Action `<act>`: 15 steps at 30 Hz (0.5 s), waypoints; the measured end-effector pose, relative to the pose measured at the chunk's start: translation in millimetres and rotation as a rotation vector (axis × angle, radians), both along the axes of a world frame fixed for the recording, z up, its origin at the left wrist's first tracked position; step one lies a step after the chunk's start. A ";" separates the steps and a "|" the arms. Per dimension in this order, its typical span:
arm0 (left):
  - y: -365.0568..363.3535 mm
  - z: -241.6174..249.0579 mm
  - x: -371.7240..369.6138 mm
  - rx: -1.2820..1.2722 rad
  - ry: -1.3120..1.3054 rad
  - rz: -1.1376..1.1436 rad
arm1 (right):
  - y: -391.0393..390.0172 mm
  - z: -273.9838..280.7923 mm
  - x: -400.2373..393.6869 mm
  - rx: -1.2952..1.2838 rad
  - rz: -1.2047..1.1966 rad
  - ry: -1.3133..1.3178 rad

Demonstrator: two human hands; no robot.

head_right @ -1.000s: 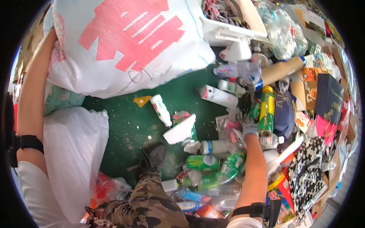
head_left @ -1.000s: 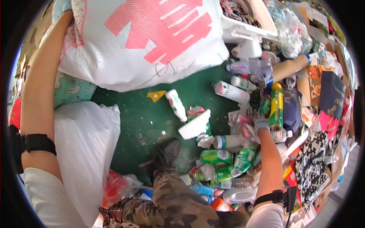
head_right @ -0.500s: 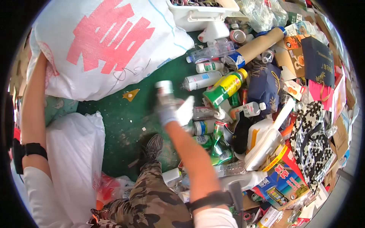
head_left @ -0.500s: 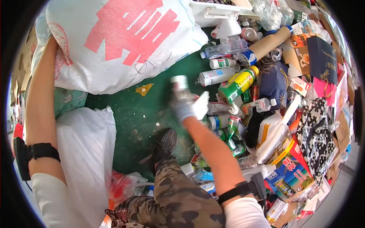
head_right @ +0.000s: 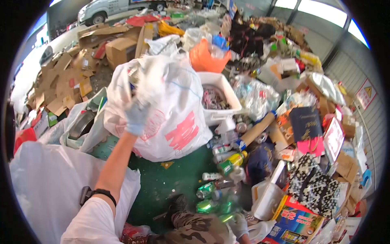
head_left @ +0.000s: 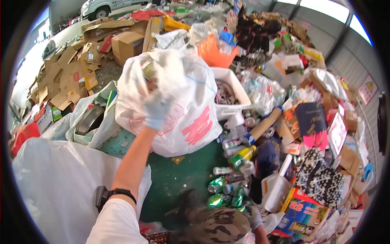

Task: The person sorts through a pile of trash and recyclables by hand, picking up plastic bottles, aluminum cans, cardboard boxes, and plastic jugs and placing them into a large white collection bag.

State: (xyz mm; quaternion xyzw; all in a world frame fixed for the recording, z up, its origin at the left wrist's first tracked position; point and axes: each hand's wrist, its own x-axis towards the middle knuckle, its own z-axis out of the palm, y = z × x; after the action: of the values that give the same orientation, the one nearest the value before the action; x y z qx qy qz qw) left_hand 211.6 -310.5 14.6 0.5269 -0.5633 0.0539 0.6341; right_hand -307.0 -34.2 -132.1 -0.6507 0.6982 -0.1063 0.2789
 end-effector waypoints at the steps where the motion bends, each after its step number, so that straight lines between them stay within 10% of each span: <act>1: 28.0 24.9 -18.0 -0.036 -0.187 -0.024 | 4.8 -11.3 -9.7 0.062 -0.128 -0.205; 4: 108.1 99.5 -78.2 0.121 -0.943 0.327 | -25.6 101.6 64.7 -0.065 -0.243 -0.670; 8: 178.1 123.8 -145.1 0.666 -1.049 -0.481 | -53.2 265.3 190.9 -0.122 -0.232 -1.461; 11: 193.7 70.0 -196.4 0.773 -1.201 -0.715 | -91.9 258.9 222.7 -0.277 0.031 -0.627; 13: 175.2 12.6 -212.7 0.024 -0.912 -0.863 | -116.7 216.9 231.7 -0.293 -0.048 -0.125; 15: 176.5 42.0 -194.6 0.303 -1.066 -0.948 | -149.2 184.5 214.1 -0.173 -0.138 -0.033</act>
State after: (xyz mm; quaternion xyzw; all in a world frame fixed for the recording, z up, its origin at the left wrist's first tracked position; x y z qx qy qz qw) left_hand 17.0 -134.0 56.6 0.2106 -0.9645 -0.0558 0.1490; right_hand -92.9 -183.4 52.5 -0.6210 0.7247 -0.1958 0.2254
